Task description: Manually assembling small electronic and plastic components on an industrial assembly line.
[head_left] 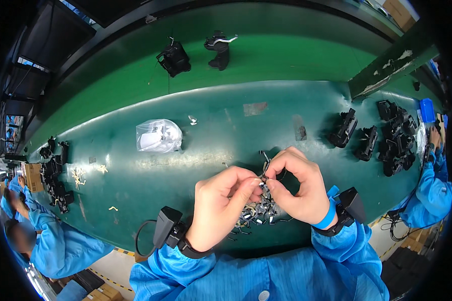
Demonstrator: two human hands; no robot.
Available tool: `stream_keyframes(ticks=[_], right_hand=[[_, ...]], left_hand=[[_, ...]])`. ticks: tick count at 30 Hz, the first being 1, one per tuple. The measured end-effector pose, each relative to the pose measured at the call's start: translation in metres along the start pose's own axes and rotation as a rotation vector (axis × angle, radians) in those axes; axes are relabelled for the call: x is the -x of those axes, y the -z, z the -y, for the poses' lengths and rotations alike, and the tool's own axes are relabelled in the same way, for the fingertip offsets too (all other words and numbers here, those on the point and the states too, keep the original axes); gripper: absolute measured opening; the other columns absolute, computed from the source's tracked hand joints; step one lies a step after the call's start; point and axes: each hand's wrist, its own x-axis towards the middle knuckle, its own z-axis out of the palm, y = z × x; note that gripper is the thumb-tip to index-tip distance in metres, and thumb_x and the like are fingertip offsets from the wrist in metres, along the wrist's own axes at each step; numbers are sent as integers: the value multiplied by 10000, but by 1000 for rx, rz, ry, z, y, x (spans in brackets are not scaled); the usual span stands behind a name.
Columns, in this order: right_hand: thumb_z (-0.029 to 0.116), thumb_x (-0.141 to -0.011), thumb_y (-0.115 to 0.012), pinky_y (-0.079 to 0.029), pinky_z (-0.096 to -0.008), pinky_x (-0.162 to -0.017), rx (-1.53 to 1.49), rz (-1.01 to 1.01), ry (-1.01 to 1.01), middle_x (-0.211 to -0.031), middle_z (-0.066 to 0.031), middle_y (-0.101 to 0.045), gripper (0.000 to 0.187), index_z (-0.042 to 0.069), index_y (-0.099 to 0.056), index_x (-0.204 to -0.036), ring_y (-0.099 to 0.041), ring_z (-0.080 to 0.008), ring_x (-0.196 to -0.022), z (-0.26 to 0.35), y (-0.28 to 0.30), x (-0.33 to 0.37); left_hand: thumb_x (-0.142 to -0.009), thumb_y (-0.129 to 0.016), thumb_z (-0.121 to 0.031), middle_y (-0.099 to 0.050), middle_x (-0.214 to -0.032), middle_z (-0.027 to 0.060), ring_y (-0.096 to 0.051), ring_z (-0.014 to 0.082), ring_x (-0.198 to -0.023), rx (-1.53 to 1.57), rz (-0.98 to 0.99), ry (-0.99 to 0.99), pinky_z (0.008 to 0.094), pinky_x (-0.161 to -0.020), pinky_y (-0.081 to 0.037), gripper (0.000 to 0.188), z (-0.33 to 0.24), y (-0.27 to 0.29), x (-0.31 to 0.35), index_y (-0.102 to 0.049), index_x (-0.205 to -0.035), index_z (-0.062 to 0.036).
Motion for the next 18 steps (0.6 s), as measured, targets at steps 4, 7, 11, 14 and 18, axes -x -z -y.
stream_keyframes(ticks=[4,7,11,14,18], right_hand=[[19,-736,-645,-419,-346,-784,5,3,-21,-757,-22,-613,111,76,-600,-819,-578,-222,-772,0,-1,0],[21,-735,-648,-423,-345,-785,50,17,-6,-758,-20,-614,110,76,-596,-814,-577,-222,-764,-2,0,0],[26,-737,-654,-425,-346,-784,63,53,-2,-753,-20,-613,110,74,-593,-815,-575,-221,-751,-4,0,-1],[26,-738,-658,-434,-340,-763,-24,50,-29,-747,-24,-612,104,70,-592,-804,-570,-218,-738,-3,-2,0],[17,-730,-667,-446,-330,-730,-71,-20,-92,-734,-28,-608,106,63,-588,-782,-565,-212,-726,1,-5,1]], left_hand=[[-903,-635,-19,-681,-741,81,-684,123,-692,-209,-45,-143,249,-616,-537,46,0,-2,0,-641,-896,26],[-893,-639,-8,-669,-723,88,-687,141,-682,-310,-71,-207,258,-604,-531,29,-2,-3,0,-639,-893,21],[-895,-631,16,-684,-744,90,-681,131,-679,-368,-94,-226,247,-631,-537,32,-4,-5,0,-631,-878,43],[-845,-691,2,-669,-783,101,-680,173,-665,-365,-212,-280,273,-603,-535,79,4,-9,1,-633,-898,4],[-811,-716,14,-664,-815,100,-677,187,-662,-494,-246,-414,279,-581,-534,131,2,-10,2,-641,-915,-11]])
